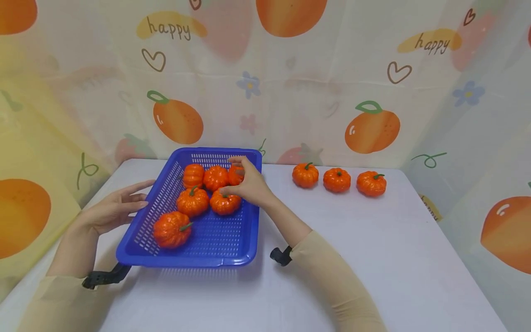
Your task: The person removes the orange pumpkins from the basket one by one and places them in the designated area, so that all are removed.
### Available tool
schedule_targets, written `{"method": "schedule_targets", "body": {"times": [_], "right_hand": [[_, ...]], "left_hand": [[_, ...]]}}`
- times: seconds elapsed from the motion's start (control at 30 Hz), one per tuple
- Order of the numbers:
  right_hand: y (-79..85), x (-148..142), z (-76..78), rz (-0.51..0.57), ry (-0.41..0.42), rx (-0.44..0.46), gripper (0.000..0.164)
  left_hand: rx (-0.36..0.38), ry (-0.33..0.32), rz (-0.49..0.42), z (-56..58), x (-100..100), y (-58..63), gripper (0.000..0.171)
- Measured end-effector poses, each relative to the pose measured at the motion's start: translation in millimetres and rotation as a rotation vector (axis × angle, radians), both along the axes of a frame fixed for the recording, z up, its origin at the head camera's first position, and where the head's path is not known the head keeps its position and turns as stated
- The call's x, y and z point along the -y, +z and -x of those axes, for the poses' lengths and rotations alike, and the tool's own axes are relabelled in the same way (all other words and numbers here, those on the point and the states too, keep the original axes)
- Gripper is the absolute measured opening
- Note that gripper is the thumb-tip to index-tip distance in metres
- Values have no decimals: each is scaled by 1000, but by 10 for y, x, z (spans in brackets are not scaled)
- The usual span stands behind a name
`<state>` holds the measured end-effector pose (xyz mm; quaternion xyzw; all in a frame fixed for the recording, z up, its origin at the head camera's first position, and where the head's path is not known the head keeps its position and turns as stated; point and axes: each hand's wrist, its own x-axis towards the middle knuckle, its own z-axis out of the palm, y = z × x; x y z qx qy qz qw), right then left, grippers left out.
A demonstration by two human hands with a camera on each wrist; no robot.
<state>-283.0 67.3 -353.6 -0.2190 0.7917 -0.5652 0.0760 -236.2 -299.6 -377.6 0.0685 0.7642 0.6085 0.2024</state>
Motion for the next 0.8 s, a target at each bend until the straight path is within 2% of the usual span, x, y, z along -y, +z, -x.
{"method": "schedule_targets", "body": {"times": [0.27, 0.6, 0.8], "right_hand": [[-38, 148, 74, -176, 42, 57, 81], [-114, 280, 127, -246, 138, 100, 76], [-160, 313, 150, -296, 203, 129, 79]], "left_hand": [[2, 3, -1, 4, 10, -21, 70], [-3, 8, -17, -18, 11, -23, 70], [-5, 15, -18, -12, -6, -11, 71]]}}
